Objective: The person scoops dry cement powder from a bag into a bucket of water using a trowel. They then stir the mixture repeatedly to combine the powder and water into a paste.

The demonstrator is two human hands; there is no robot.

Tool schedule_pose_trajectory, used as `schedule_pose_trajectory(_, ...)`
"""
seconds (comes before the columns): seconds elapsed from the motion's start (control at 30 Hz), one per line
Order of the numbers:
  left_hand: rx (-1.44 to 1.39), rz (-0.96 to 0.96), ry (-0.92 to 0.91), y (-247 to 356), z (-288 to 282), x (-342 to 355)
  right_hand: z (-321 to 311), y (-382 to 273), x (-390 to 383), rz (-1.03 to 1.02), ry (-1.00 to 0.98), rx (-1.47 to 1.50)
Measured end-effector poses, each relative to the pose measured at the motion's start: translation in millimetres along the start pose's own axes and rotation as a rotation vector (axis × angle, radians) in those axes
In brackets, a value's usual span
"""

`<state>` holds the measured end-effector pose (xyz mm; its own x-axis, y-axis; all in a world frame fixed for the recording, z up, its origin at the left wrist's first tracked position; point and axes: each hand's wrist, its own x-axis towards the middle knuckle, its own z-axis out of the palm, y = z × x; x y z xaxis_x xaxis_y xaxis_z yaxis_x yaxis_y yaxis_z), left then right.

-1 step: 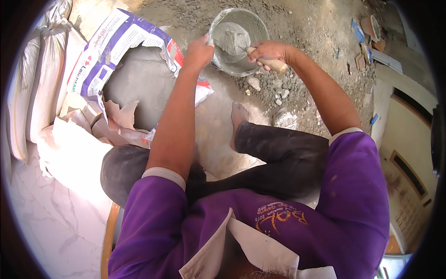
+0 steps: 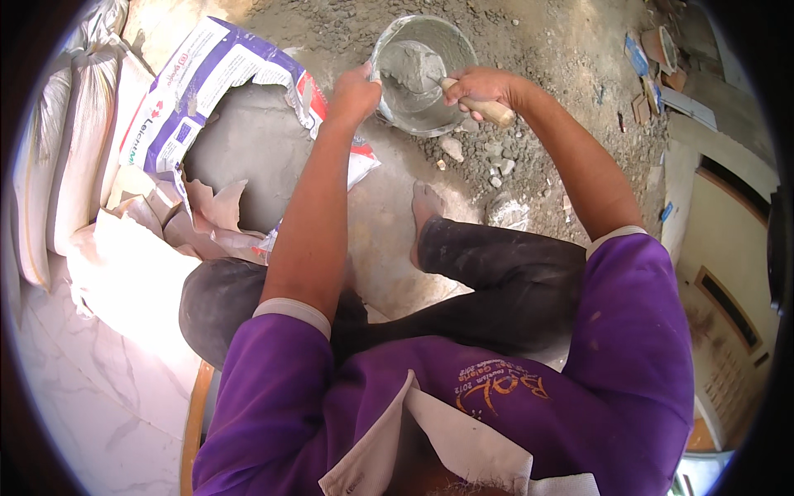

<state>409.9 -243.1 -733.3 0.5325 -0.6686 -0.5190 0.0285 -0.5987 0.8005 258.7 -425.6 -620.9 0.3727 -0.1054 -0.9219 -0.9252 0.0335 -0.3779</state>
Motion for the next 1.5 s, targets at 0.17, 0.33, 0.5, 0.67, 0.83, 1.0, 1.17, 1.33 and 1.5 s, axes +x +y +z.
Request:
schedule_pose_trajectory(0.17,0.036,-0.037,0.002,0.8,-1.0,4.1,3.9,-29.8,4.2,-0.067,0.052,-0.481)
schedule_pose_trajectory(0.33,0.029,-0.082,0.020,-3.1,-11.7,0.8,41.2,-32.4,-27.6,-0.139,0.010,-0.886)
schedule_pose_trajectory(0.5,-0.059,-0.143,-0.136,21.5,-16.6,-6.9,1.9,-17.7,-26.5,-0.090,0.187,-0.956)
schedule_pose_trajectory(0.67,0.045,0.002,-0.033,12.9,-4.8,9.0,20.8,-67.0,-17.7,0.024,0.221,-0.862)
schedule_pose_trajectory(0.83,0.056,0.006,-0.029,6.4,-3.7,10.3,53.7,-42.8,11.0,-0.093,-0.003,-0.923)
schedule_pose_trajectory(1.0,0.085,0.005,0.018,18.0,-8.1,-3.8,12.8,-24.6,-55.0,-0.017,-0.054,-0.486)
schedule_pose_trajectory(1.17,0.056,-0.029,-0.066,-0.3,-6.7,17.7,-6.7,-29.2,-44.1,-0.011,0.076,-0.655)
schedule_pose_trajectory(1.33,0.138,0.026,-0.062,6.9,-3.9,16.2,36.1,-54.3,-8.7,-0.016,0.188,-0.998)
schedule_pose_trajectory(1.5,0.067,-0.043,-0.128,21.8,-10.1,7.4,70.1,-16.3,-23.9,-0.173,0.092,-1.218)
